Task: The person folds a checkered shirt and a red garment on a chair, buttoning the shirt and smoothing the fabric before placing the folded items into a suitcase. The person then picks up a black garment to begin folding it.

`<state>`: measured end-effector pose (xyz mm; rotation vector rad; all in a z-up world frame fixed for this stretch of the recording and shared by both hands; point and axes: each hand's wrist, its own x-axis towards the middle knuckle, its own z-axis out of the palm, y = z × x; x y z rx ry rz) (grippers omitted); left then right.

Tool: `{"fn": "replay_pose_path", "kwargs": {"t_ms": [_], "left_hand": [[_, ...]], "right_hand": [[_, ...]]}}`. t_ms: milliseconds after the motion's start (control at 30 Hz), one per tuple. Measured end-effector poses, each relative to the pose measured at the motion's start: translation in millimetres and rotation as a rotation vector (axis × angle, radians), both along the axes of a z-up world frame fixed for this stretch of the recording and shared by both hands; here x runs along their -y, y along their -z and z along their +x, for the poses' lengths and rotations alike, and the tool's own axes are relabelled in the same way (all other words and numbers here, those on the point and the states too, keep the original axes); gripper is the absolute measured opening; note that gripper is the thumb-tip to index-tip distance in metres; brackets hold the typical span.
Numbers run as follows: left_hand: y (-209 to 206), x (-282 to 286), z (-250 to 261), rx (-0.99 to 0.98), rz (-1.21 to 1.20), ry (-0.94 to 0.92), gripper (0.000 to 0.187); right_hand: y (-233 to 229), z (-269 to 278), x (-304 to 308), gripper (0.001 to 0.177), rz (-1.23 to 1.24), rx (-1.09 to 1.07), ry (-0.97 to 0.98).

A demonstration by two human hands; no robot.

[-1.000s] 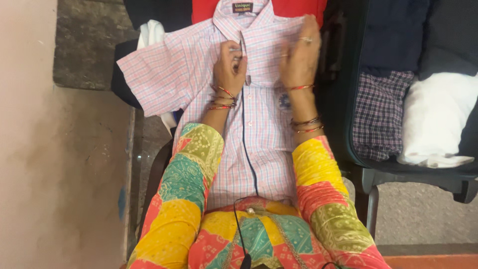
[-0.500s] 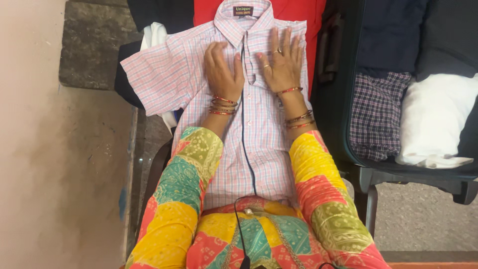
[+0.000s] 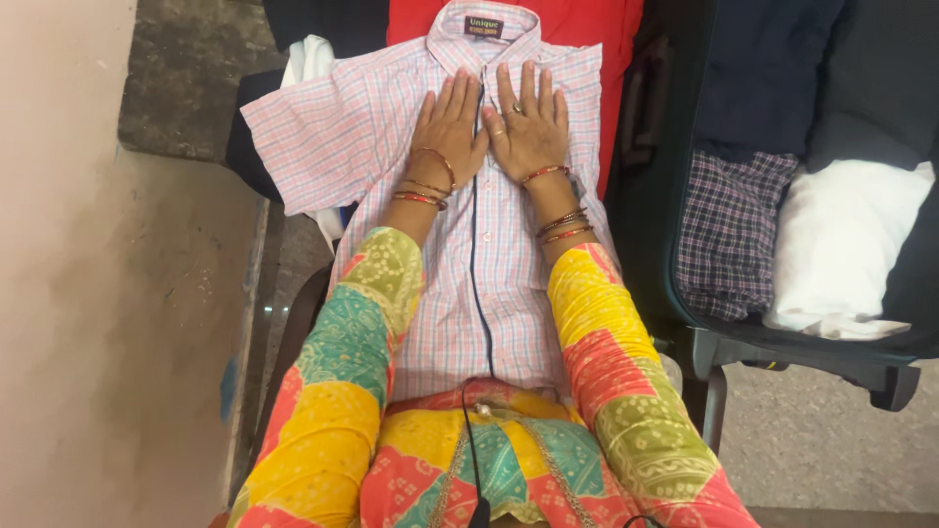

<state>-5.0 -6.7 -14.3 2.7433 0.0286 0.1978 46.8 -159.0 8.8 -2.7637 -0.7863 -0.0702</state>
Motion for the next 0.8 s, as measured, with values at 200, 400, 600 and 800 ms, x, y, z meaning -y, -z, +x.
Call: {"fn": "replay_pose_path", "kwargs": {"t_ms": [200, 400, 600, 800], "left_hand": [[-9, -32, -18, 0.152, 0.084, -0.094, 0.072], [-14, -26, 4, 0.166, 0.003, -0.117, 0.078], [-4, -21, 46, 0.131, 0.034, -0.081, 0.074], [7, -35, 62, 0.336, 0.002, -0.066, 0.060]], "right_hand": [[-8, -15, 5, 0.067, 0.007, -0.002, 0.012], [-16, -18, 3, 0.066, 0.148, 0.106, -0.067], [-6, 10, -8, 0.067, 0.039, -0.019, -0.076], [-1, 18, -14, 0.070, -0.010, 0.020, -0.015]]}}
